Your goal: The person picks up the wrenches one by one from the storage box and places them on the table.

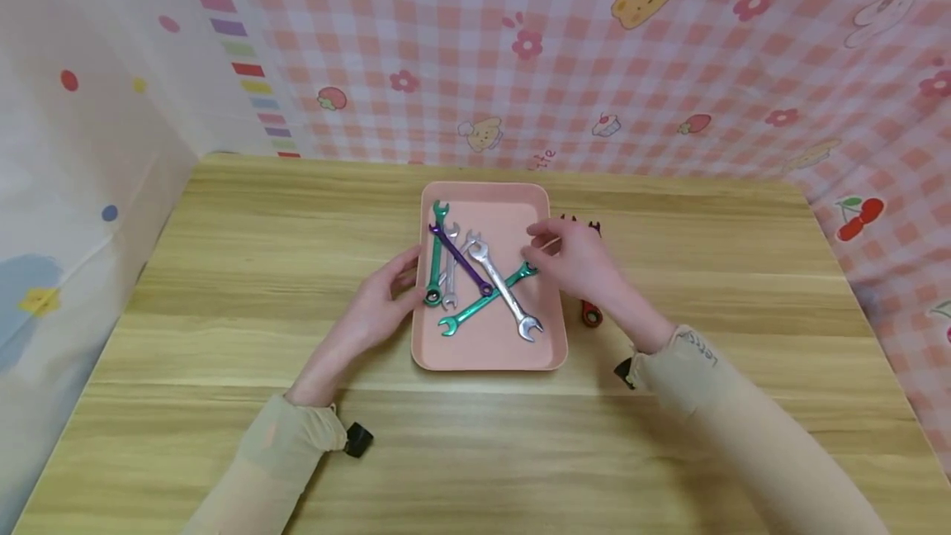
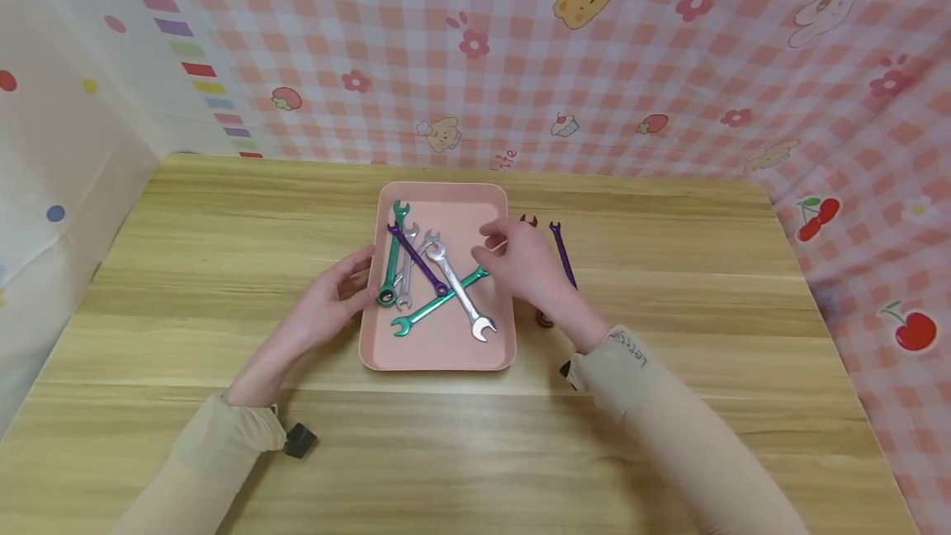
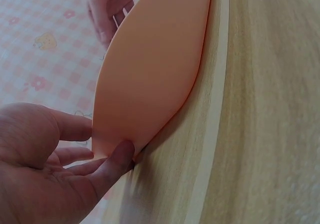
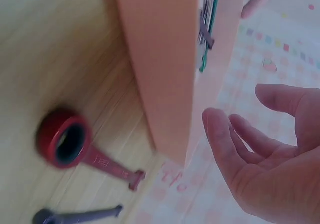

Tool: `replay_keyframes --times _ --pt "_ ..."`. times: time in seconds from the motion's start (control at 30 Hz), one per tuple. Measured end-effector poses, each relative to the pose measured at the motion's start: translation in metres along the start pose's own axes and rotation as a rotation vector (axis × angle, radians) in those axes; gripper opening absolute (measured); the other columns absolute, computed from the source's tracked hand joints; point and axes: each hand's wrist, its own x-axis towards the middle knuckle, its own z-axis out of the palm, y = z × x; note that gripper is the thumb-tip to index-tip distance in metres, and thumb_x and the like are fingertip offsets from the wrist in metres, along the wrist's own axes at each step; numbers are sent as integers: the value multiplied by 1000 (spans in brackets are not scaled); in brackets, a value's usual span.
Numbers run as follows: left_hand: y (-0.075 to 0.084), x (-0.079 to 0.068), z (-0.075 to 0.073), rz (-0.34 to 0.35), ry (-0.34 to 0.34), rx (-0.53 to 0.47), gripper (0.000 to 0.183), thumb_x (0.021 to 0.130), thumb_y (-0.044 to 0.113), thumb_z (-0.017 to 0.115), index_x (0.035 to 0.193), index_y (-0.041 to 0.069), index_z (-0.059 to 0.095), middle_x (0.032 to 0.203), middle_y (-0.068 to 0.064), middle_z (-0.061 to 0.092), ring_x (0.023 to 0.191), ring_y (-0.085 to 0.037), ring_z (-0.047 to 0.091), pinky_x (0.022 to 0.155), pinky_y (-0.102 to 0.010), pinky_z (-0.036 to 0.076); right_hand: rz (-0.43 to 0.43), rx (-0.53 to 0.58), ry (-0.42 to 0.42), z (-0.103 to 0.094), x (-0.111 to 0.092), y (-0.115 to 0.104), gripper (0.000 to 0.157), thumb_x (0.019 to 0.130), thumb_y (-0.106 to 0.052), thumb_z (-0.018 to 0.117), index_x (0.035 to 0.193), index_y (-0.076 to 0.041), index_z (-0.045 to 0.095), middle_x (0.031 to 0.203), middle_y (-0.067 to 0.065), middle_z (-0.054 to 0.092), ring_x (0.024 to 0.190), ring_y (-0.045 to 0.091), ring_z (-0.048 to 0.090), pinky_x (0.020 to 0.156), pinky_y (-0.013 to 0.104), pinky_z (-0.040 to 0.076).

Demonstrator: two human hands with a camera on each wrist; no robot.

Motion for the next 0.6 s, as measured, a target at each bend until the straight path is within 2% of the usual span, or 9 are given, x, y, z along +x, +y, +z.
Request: replay_keyframes --times 0.1,0.27,0.47,0.6 --pt "1 0 0 -8 -2 2 66 108 10 53 167 10 25 169 -20 38 153 -38 46 128 -50 41 10 -13 -62 5 5 -11 43 102 -24 67 138 -1 65 122 18 74 113 33 71 94 42 63" --pt "1 1 0 0 -4 -4 66 108 10 53 168 10 24 169 -21 38 153 -39 46 127 -50 41 30 -59 -137 17 20 -25 43 102 -24 67 138 -1 64 121 16 73 105 27 68 82 30 60" --pt "0 2 0 -7 -4 6 66 108 11 53 168 12 25 170 -20 38 153 -39 46 127 -50 42 63 -81 -184 33 34 -27 38 99 -19 71 132 1 67 117 16 75 93 20 66 76 24 57" --pt "1 1 1 -4 -3 15 65 108 12 53 168 11 25 169 -20 38 153 -39 47 127 -50 42 93 -108 -206 39 36 -28 33 97 -17 74 125 0 70 113 14 76 92 19 65 76 22 55"
